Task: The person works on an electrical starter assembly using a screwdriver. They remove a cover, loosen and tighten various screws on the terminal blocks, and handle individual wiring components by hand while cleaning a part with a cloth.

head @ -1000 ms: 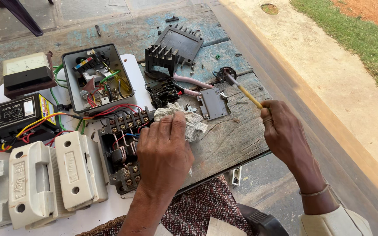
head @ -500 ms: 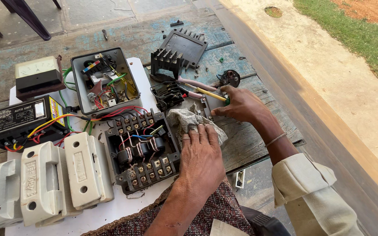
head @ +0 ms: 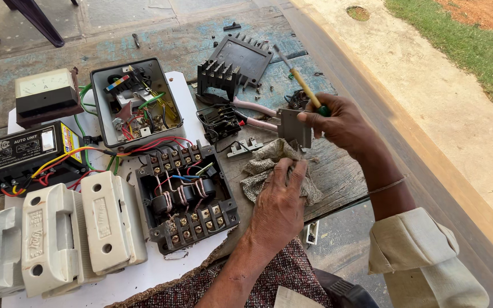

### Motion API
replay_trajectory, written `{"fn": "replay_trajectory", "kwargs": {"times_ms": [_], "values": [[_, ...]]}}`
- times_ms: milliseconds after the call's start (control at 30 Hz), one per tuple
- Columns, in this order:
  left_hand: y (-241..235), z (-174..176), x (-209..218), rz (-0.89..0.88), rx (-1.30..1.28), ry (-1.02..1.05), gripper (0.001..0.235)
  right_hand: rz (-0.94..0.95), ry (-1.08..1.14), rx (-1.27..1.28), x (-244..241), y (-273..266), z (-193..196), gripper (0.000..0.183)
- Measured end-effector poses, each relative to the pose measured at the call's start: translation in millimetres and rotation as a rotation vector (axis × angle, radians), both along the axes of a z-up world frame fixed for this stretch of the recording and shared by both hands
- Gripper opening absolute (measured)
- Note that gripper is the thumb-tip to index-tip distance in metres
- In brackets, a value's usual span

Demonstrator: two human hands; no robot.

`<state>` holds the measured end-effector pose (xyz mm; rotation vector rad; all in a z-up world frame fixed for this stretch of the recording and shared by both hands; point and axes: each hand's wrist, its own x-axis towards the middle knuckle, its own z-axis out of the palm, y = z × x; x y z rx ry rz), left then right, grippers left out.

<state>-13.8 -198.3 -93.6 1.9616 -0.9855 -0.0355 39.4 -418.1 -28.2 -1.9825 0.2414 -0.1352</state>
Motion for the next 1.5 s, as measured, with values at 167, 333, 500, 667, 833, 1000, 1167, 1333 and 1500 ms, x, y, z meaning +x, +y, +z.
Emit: {"fn": "replay_trajectory", "kwargs": {"times_ms": [167,333,500,667,833,1000,1167,1333,1500], "values": [[-17,-8,10,0.23,0.065,-0.185,0.103,-0.237,-0.119,0.155,-28,-3,28,0.017],[-21,-10,17,0.212,-0.06,-0.008,0.125,-0.163,0.023,0.223,-47,1,5,0.02],[-16,4,18,0.168,-0.004,0.115,0.128,-0.118,0.189,0.152,-46,13,-24,0.023],[-9,16,0,0.203,0.044,-0.145,0.114,-0.141,0.148,-0.487,-38,37,-35,0.031],[14,21,-26,0.12,0.059,-0.334,0.078,-0.174,0.055,-0.72,-46,49,-30,0.038],[57,27,-30,0.133,0.067,-0.46,0.049,-0.152,0.045,-0.686,-63,66,5,0.034],[100,55,-14,0.381,0.069,-0.676,0.055,0.165,0.178,-0.696,-81,104,48,0.027],[131,71,12,0.393,0.084,-0.65,0.025,0.506,-0.191,-0.653,-83,130,72,0.032],[148,69,22,0.458,-0.227,-0.354,0.018,0.492,-0.303,-0.093,-82,121,89,0.031]]}}
